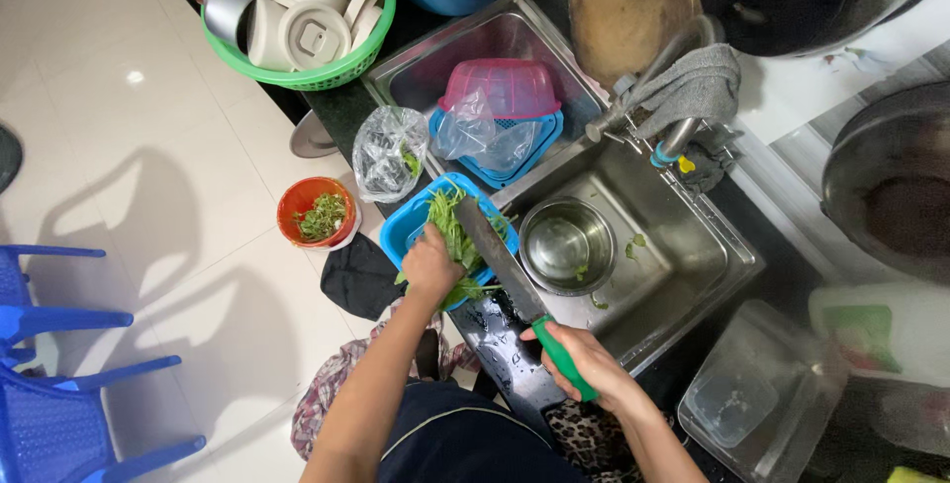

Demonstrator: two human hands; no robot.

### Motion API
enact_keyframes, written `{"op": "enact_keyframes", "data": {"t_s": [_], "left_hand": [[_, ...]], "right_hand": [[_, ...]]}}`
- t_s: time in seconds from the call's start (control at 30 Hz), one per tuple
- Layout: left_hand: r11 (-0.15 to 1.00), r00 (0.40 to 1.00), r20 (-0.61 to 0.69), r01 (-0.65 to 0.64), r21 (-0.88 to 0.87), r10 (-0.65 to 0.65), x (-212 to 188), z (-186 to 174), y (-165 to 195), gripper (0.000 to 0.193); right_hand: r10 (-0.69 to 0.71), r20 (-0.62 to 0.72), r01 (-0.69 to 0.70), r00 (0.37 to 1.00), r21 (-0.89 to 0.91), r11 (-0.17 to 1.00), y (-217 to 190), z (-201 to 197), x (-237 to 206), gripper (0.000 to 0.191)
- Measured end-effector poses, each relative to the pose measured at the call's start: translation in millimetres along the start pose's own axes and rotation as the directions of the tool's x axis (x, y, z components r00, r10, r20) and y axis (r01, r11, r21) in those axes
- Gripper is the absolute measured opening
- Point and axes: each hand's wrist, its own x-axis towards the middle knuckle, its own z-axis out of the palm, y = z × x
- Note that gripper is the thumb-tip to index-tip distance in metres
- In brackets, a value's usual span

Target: The person washes leafy green vegetables at the kitchen sink, rinsing handfuls under running water and placing them in a blue colander. They then fill a small pot with water, set it on the stove with eggs, and arrange containers and lids on the counter.

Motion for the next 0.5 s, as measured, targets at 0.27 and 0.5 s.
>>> {"op": "enact_keyframes", "data": {"t_s": [0.27,0.5], "left_hand": [[0.997,0.999,-0.008,-0.046,0.068,0.047,-1.7,1.4,-6.0,0.117],[0.982,0.990,-0.086,-0.092,0.167,0.108,4.9,9.0,-6.5,0.067]], "right_hand": [[-0.543,-0.136,0.473,0.829,-0.346,0.810,28.5,1.1,23.6,0.028],[-0.562,-0.151,0.127,0.813,-0.897,0.424,-7.8,26.8,23.1,0.038]]}}
